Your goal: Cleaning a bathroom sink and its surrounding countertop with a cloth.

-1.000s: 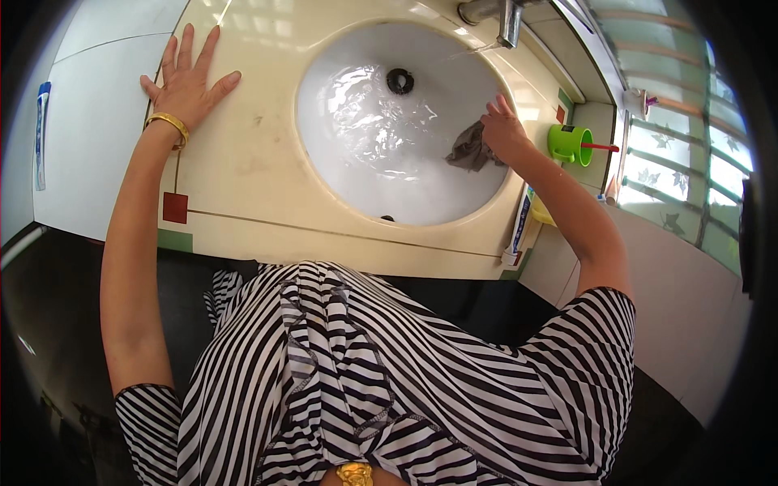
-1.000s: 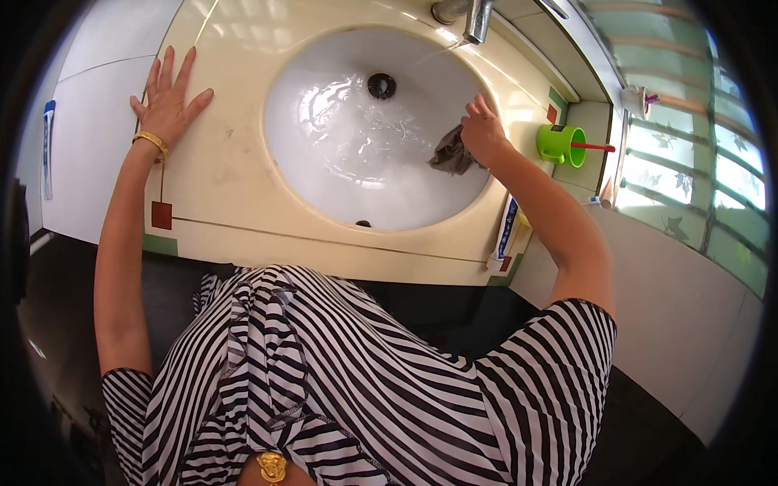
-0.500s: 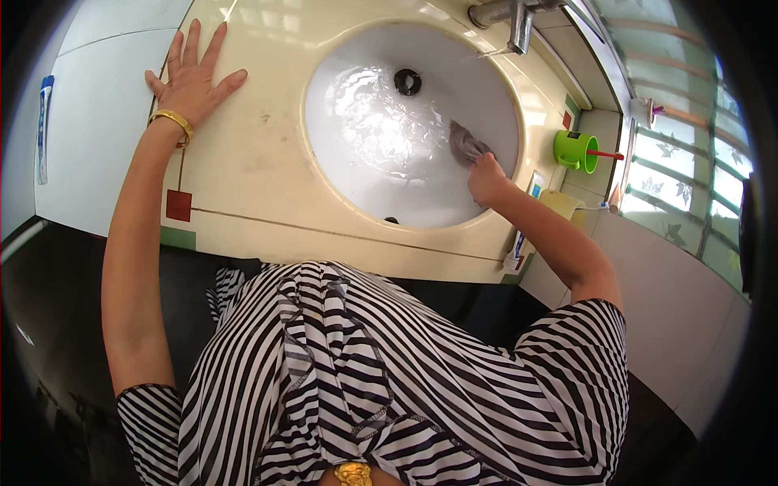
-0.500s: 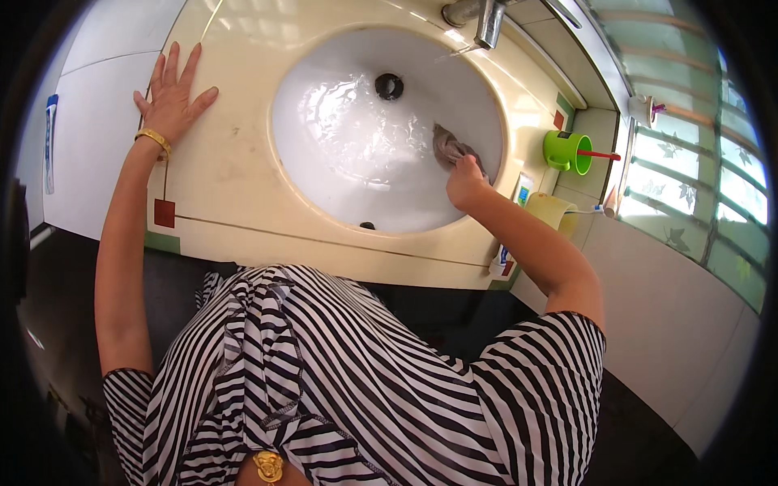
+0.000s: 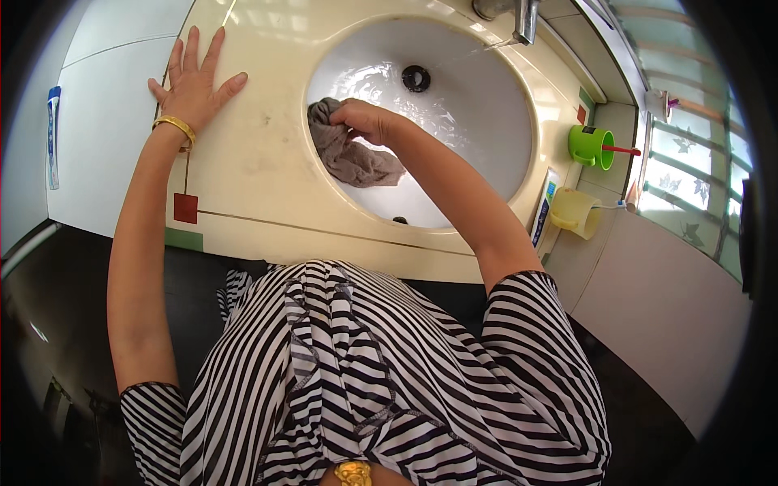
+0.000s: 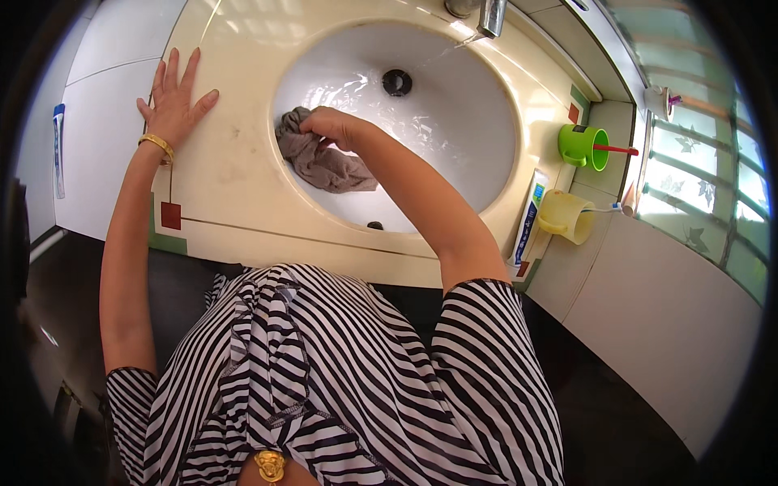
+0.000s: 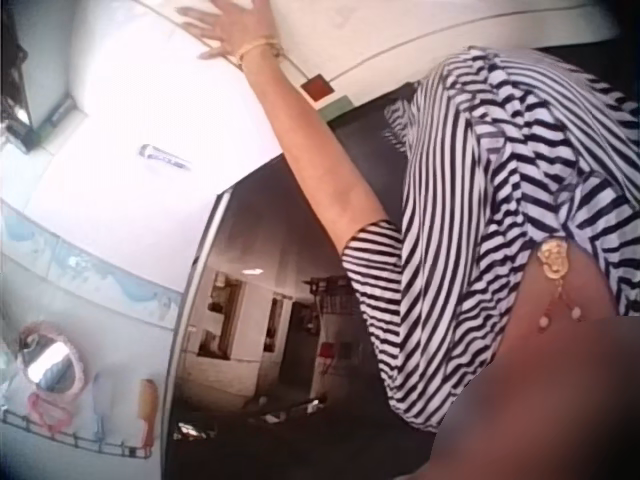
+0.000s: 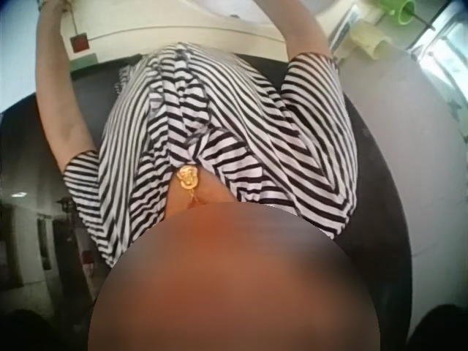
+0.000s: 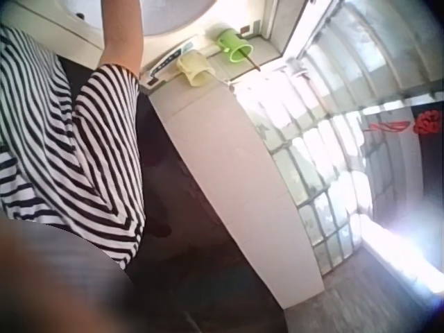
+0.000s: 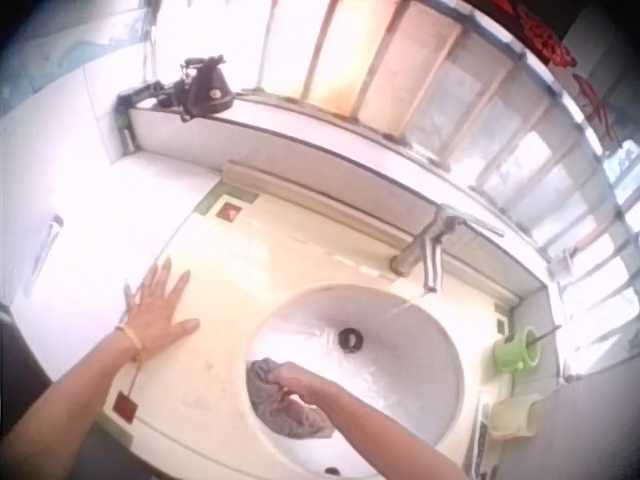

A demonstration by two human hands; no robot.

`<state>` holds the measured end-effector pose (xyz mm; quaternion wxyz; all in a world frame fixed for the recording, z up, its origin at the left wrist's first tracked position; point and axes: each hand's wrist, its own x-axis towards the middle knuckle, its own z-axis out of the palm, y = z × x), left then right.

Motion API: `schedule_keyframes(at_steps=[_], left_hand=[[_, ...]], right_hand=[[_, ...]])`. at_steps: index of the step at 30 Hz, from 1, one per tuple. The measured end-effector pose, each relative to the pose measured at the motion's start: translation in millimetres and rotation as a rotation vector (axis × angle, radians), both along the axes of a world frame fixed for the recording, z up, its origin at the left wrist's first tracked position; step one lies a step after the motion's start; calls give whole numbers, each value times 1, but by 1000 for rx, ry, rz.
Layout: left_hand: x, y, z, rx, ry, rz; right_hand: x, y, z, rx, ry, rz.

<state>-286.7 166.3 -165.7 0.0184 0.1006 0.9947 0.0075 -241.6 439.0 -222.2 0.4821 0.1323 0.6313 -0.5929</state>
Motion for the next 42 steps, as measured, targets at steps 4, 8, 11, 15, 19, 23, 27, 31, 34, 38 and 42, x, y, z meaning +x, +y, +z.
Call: schedule_keyframes(at_steps=[4,8,11,15,19,23,27,31,34,38,42], left_hand=[[-1,2,3,13,-39,6],[1,0,7,25,-64,16],[-1,6,9,17,-66,4],[2,2,10,21,-30,17],[0,-1,8,17,-72,19],[-2,6,13,42,-165,33],[-1,8,15,44,-166,35],[0,4,16,51,-187,42],[0,3,18,62,-192,44],[-2,9,21,61,-216,45],[-1,6,21,63,-210,44]], right_hand=[[-72,42,-29,114,204,-607],[-58,147,-51,18,148,-1276],[-4,227,-68,67,107,-1520],[24,190,-68,857,520,-994],[10,82,-28,1244,1271,-318],[-8,61,-39,1290,1057,62],[0,77,-13,594,821,-277],[29,107,45,129,603,-737],[46,162,55,436,560,-621],[68,198,40,1309,671,-182],[74,166,-4,1188,568,-70]])
